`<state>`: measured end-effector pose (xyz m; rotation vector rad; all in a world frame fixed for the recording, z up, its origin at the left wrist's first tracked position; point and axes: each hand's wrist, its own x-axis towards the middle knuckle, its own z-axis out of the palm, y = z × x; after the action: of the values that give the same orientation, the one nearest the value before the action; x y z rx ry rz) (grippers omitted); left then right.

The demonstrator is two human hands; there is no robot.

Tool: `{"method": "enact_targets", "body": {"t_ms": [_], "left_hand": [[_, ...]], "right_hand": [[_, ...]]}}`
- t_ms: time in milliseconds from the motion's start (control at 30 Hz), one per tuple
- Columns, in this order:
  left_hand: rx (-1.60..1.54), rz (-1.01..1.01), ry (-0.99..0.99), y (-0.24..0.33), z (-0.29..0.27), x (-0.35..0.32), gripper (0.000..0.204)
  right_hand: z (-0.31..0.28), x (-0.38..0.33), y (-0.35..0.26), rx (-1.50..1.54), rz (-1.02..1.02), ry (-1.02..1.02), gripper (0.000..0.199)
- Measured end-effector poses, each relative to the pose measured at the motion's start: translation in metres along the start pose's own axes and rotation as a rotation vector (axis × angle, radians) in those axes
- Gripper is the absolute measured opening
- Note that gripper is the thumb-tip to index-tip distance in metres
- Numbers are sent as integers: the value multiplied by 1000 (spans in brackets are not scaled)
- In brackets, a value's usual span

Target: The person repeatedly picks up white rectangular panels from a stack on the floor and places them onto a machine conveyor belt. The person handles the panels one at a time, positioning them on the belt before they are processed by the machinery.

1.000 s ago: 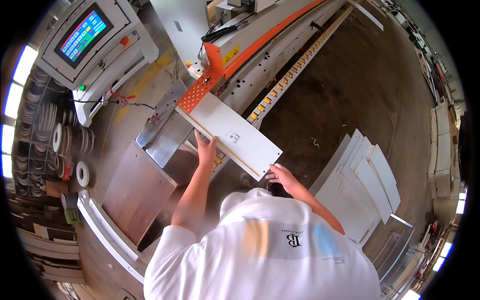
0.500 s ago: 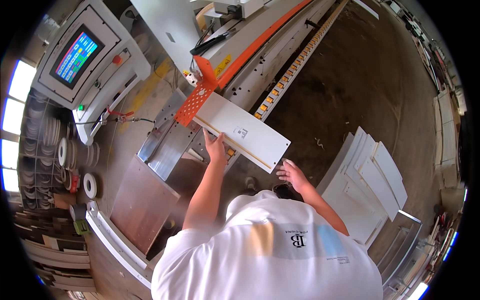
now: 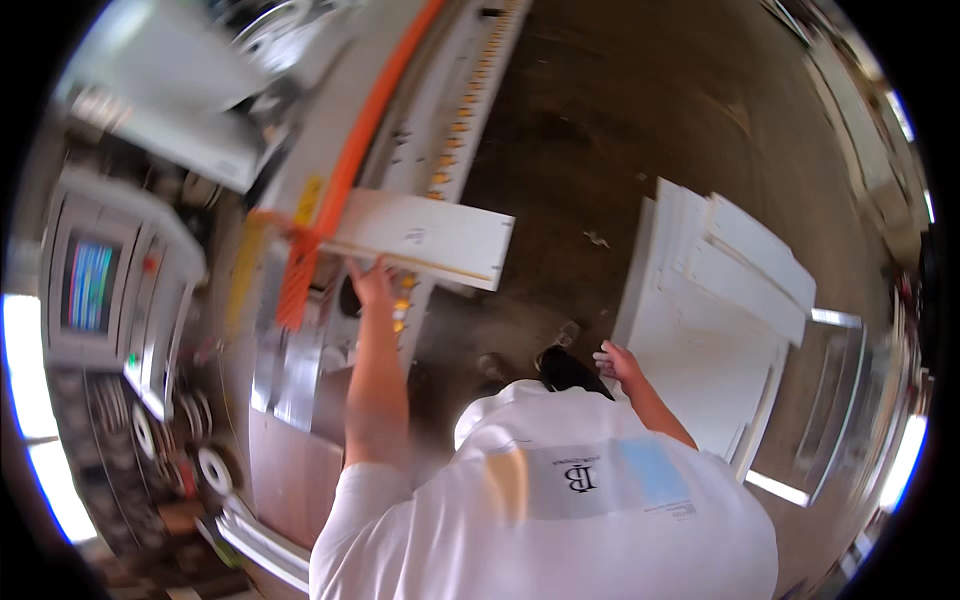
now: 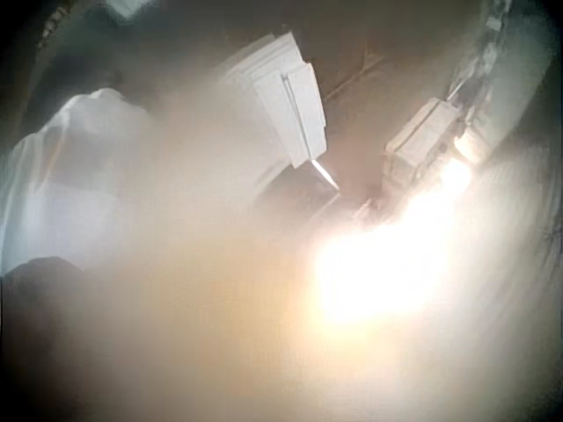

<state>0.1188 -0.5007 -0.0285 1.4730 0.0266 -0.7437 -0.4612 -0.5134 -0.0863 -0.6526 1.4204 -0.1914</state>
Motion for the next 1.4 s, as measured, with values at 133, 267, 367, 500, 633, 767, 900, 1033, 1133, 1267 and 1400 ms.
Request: {"method": "enact_targets", "body": {"t_ms": [133,267,367,500,633,767,900,1033,1133,1267,1400], "left_hand": [[411,250,75,-12,5,9,65],[339,477,-262,-43,43,-49,47],[237,-37,-677,-68,90,-142,30],[1167,171,-1056,-143,73,-196,31],[1214,-87,-1047,-143,89,-253,33],[1399,-200,-885,-118,84,-270,38],[1375,-252,-676,-113,63,-275,36],[1284,-284,-635,-116,60,-279,35],[1243,-203,-712,-123,68,-274,33],[1195,-58,-912,-135,109,-247,34],[1061,-123,-1034,-131,181,-246,35]], "right_hand": [[-58,27,20,135,14,148,56],[-112,55,25,327,-23,273,54],[-147,74,5,451,-40,360,56],[-185,109,-32,469,-67,384,59],[-258,185,3,719,-164,340,58],[-295,229,-17,1017,-81,393,65],[-305,249,-53,1205,-27,404,64],[-296,254,-46,1172,-110,506,60],[-273,239,-38,1112,-164,432,53],[-233,211,-27,986,-152,275,46],[-162,136,-29,952,-238,86,39]]}}
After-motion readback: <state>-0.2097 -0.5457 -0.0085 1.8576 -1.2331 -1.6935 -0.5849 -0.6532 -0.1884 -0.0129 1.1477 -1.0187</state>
